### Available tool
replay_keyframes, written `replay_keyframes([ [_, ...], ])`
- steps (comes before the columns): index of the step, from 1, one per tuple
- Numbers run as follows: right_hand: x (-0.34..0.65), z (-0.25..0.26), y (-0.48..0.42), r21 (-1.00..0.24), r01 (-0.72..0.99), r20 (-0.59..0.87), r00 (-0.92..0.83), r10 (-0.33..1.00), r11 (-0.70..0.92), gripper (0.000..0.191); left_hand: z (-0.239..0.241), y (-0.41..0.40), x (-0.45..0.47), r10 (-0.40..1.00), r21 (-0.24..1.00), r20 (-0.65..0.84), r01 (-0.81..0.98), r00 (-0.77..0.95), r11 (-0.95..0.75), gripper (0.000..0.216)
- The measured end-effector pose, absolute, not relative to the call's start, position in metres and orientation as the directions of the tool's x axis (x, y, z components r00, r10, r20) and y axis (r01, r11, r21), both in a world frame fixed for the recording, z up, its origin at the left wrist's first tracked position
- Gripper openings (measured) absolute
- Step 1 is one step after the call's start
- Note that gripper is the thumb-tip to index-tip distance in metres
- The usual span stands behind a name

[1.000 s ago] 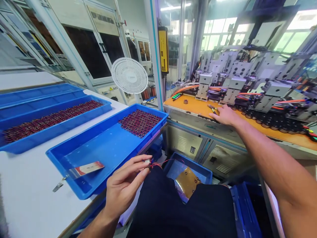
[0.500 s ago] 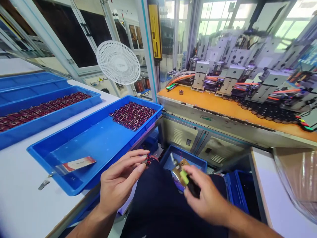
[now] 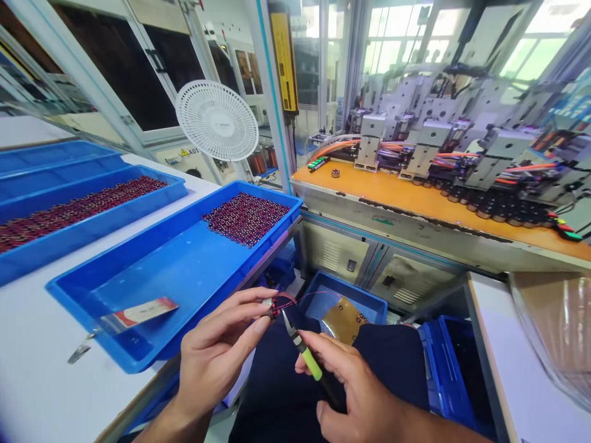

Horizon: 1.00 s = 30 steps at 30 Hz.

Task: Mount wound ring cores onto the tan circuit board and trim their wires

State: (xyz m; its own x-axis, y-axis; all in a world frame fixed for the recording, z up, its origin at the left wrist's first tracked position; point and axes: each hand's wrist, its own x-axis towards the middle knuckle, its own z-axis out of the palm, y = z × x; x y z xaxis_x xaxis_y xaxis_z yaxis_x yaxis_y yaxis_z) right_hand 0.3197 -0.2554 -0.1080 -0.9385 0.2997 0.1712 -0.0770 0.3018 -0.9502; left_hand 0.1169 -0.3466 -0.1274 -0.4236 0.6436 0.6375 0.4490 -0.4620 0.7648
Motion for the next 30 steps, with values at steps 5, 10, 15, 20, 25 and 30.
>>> replay_keyframes([
  [5,0.316,-0.106,-0.258,-0.968,-0.098,0.171,-0.932,0.319,0.231,0.101,-0.127,-0.346,0.116,0.651,0.757,0.646,0.450,-0.400,-0.474,0.032],
  [10,0.313,-0.108,-0.260,-0.955,-0.081,0.176,-0.929,0.327,0.286,0.096,-0.127,-0.345,0.113,0.650,0.763,0.640,0.442,-0.410,-0.472,0.033],
  [15,0.311,-0.107,-0.260,-0.919,-0.011,0.164,-0.919,0.359,0.393,0.070,-0.127,-0.346,0.114,0.647,0.751,0.653,0.452,-0.395,-0.481,0.032],
  [20,0.314,-0.116,-0.260,-0.941,0.194,-0.060,-0.901,0.430,0.276,0.043,-0.133,-0.347,0.115,0.665,0.778,0.624,0.413,-0.411,-0.474,0.033],
  [25,0.325,-0.112,-0.258,-0.975,0.216,-0.174,-0.884,0.434,0.047,0.057,-0.140,-0.346,0.109,0.673,0.759,0.649,0.363,-0.355,-0.541,0.028],
  [30,0.338,-0.094,-0.256,-0.983,0.082,-0.020,-0.938,0.346,0.165,0.070,-0.143,-0.345,0.104,0.611,0.688,0.725,0.292,-0.318,-0.664,0.042],
])
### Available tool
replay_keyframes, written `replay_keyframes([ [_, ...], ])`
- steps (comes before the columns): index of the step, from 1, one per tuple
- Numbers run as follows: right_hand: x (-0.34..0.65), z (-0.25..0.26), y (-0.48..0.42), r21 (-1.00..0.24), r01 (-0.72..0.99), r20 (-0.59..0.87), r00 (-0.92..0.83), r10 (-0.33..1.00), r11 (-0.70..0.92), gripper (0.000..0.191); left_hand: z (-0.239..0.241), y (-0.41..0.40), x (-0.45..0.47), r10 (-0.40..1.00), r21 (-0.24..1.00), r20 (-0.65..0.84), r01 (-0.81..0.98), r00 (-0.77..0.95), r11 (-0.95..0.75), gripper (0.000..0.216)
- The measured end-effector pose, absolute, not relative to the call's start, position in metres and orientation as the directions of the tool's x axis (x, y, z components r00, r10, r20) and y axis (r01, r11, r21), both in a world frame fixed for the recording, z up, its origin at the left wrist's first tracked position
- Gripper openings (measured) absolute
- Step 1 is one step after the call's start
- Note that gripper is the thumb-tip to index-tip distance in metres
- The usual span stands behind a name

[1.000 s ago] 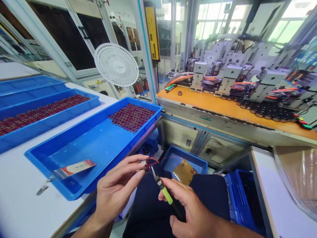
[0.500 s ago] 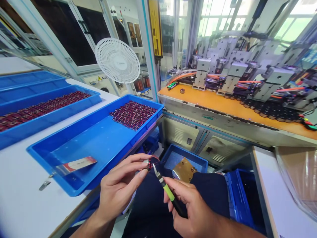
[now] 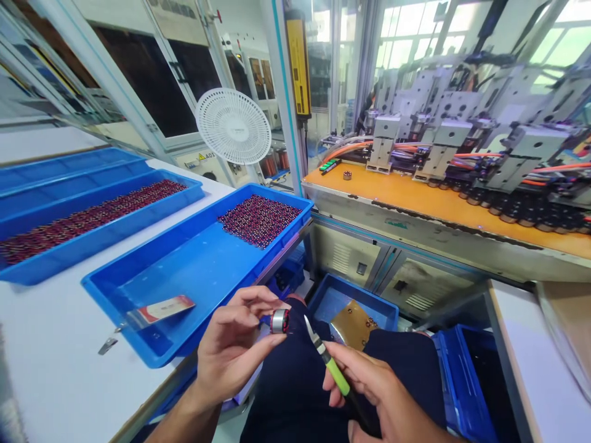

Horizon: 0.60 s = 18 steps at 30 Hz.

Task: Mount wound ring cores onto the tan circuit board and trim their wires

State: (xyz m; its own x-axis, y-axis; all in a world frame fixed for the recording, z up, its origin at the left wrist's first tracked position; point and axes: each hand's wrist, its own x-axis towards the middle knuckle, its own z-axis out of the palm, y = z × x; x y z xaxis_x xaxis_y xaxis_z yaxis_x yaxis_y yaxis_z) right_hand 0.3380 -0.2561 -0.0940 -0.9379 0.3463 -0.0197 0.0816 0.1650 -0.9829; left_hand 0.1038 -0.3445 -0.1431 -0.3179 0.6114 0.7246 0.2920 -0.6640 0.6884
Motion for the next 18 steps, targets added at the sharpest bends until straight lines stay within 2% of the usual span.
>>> replay_keyframes([
  [4,0.334,-0.082,-0.259,-0.986,0.110,-0.062,-0.939,0.338,0.127,0.065,-0.144,-0.345,0.106,0.597,0.680,0.731,0.289,-0.331,-0.674,0.051],
  [8,0.328,-0.084,-0.259,-0.988,0.007,0.044,-0.943,0.331,0.151,0.086,-0.145,-0.347,0.109,0.610,0.695,0.718,0.309,-0.335,-0.649,0.053],
  [11,0.328,-0.091,-0.256,-0.983,-0.016,0.070,-0.954,0.293,0.185,0.098,-0.145,-0.348,0.111,0.618,0.707,0.707,0.319,-0.345,-0.631,0.049],
  [18,0.323,-0.090,-0.262,-0.993,0.004,0.034,-0.949,0.314,0.121,0.092,-0.144,-0.346,0.111,0.623,0.707,0.707,0.326,-0.335,-0.627,0.047],
])
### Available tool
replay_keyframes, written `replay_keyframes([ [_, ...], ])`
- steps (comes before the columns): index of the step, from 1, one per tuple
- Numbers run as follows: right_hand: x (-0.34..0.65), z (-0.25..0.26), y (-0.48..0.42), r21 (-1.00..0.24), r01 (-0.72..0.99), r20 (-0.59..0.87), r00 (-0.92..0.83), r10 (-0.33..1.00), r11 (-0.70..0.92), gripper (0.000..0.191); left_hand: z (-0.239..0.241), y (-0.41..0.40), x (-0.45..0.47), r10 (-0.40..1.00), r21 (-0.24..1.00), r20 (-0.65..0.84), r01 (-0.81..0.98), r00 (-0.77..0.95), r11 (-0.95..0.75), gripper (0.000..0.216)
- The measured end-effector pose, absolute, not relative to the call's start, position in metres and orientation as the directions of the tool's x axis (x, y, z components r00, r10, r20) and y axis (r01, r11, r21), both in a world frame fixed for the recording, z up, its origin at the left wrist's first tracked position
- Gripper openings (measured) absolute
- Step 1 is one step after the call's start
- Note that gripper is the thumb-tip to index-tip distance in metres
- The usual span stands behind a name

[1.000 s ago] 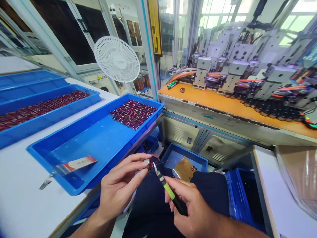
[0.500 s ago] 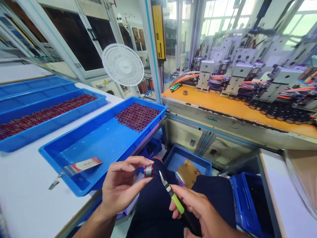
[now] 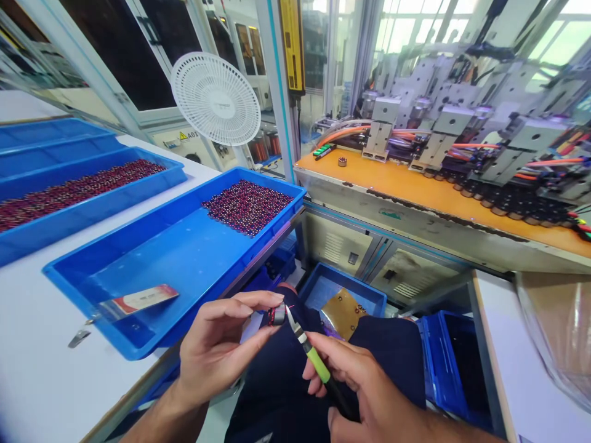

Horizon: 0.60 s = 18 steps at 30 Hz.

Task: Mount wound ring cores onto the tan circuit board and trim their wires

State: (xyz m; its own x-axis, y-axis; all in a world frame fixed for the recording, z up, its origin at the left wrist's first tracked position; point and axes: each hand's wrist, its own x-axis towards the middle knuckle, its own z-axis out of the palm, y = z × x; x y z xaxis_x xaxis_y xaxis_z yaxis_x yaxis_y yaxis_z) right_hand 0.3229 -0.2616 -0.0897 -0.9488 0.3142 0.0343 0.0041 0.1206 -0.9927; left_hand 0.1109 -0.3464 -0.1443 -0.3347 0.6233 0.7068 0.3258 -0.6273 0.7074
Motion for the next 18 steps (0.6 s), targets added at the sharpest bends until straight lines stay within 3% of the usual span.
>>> replay_keyframes([
  [7,0.3172,-0.0872,-0.2587,-0.993,0.004,0.034,-0.950,0.311,0.120,0.081,-0.1453,-0.3499,0.1104,0.632,0.712,0.702,0.350,-0.329,-0.609,0.045],
  [18,0.3187,-0.0876,-0.2599,-0.994,-0.011,0.041,-0.958,0.284,0.108,0.085,-0.1457,-0.3493,0.1107,0.642,0.731,0.682,0.337,-0.349,-0.593,0.046],
])
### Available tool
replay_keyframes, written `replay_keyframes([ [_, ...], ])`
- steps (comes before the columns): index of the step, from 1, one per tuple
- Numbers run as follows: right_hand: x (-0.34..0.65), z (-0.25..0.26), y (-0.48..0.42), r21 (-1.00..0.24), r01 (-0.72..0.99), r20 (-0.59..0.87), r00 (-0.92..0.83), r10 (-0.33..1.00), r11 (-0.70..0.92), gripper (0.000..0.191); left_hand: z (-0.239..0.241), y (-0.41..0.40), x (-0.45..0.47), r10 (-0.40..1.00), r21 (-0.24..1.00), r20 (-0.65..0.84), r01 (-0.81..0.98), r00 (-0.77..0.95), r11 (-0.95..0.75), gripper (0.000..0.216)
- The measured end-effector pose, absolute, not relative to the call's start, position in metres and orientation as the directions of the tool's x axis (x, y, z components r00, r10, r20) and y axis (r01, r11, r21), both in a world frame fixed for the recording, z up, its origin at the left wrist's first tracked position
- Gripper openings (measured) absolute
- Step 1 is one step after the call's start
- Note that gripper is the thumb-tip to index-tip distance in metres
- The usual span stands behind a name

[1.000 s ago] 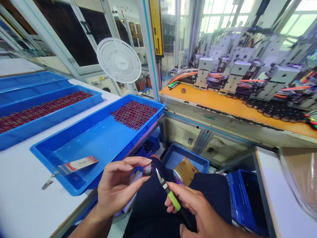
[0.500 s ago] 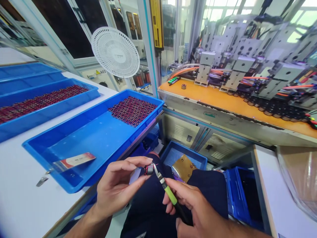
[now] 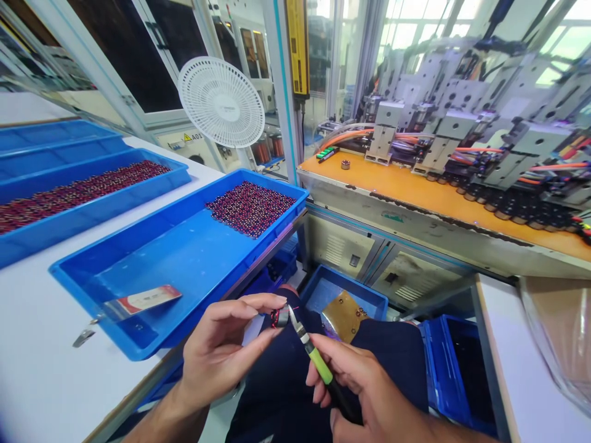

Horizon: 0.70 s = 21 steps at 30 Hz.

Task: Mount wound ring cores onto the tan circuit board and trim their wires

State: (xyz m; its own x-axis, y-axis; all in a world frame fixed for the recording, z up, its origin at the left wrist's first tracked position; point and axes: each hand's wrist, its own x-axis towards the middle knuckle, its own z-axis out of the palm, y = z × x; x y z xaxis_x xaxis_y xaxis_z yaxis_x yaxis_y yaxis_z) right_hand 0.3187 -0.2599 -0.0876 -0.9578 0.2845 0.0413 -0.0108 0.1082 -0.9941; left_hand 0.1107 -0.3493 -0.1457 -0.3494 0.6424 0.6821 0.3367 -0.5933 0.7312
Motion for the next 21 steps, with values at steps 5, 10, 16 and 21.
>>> replay_keyframes([
  [5,0.317,-0.088,-0.260,-0.992,-0.032,0.065,-0.958,0.279,0.124,0.083,-0.145,-0.352,0.111,0.644,0.741,0.671,0.336,-0.367,-0.581,0.045],
  [10,0.318,-0.090,-0.261,-0.999,0.002,0.010,-0.949,0.317,0.038,0.084,-0.144,-0.352,0.110,0.642,0.741,0.671,0.328,-0.370,-0.586,0.046],
  [16,0.320,-0.103,-0.259,-0.984,0.168,-0.136,-0.924,0.357,0.059,0.075,-0.146,-0.351,0.110,0.666,0.766,0.642,0.333,-0.379,-0.549,0.045],
  [21,0.334,-0.120,-0.242,-0.867,0.216,-0.043,-0.930,0.364,0.449,0.055,-0.155,-0.362,0.102,0.760,0.870,0.466,0.075,-0.454,-0.488,0.038],
])
